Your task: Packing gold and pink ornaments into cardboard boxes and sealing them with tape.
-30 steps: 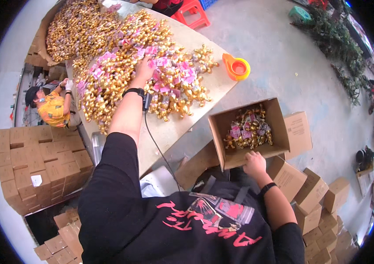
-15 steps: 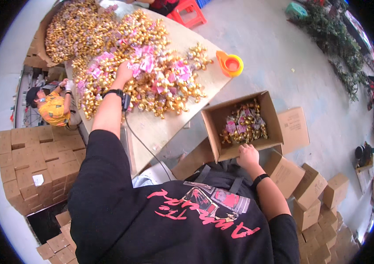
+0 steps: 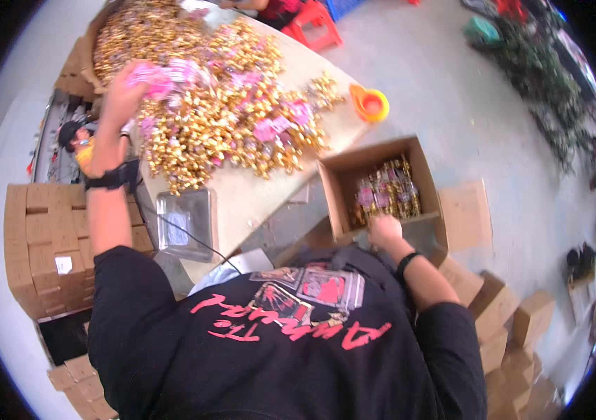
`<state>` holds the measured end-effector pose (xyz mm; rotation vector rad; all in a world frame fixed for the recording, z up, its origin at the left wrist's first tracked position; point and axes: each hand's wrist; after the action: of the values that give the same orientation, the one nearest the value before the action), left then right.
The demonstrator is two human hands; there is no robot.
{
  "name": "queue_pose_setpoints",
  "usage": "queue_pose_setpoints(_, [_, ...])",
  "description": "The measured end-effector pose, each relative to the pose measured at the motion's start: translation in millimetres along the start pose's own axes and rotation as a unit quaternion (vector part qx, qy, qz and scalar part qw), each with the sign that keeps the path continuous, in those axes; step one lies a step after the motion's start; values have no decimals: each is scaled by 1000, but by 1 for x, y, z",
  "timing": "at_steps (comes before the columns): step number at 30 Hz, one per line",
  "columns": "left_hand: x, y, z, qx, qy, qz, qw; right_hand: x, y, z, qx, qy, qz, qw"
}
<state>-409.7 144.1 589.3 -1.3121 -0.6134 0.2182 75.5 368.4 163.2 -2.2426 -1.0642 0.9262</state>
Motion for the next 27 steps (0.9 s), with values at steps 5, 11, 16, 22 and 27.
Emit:
queue_pose_setpoints(5, [105, 26, -35, -52, -44, -312, 948, 7, -2, -9, 25, -36, 5, 999])
queue_pose_setpoints(11, [163, 180, -61, -131, -165, -580, 787, 11, 0, -18, 32, -84, 11, 996])
queue_pose_setpoints(16, [178, 337, -115, -113, -292, -662, 681, 20, 12, -26, -42, -113, 97, 988])
queue_pose_setpoints(22, [150, 411, -183, -335, -408, -607, 595, 36, -32, -56, 19, -114, 216, 970])
queue_pose_setpoints(27, [136, 449, -203, -461, -408, -417, 669, 75, -63, -18, 136, -8, 212, 968])
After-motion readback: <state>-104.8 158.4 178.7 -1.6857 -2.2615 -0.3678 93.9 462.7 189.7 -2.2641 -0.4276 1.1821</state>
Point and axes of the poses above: each hand's wrist, its own z-axis towards the middle knuckle, its own y-axis out of the palm, x = y × z, and after that the axes turned 11 degrees about -x, right-handed
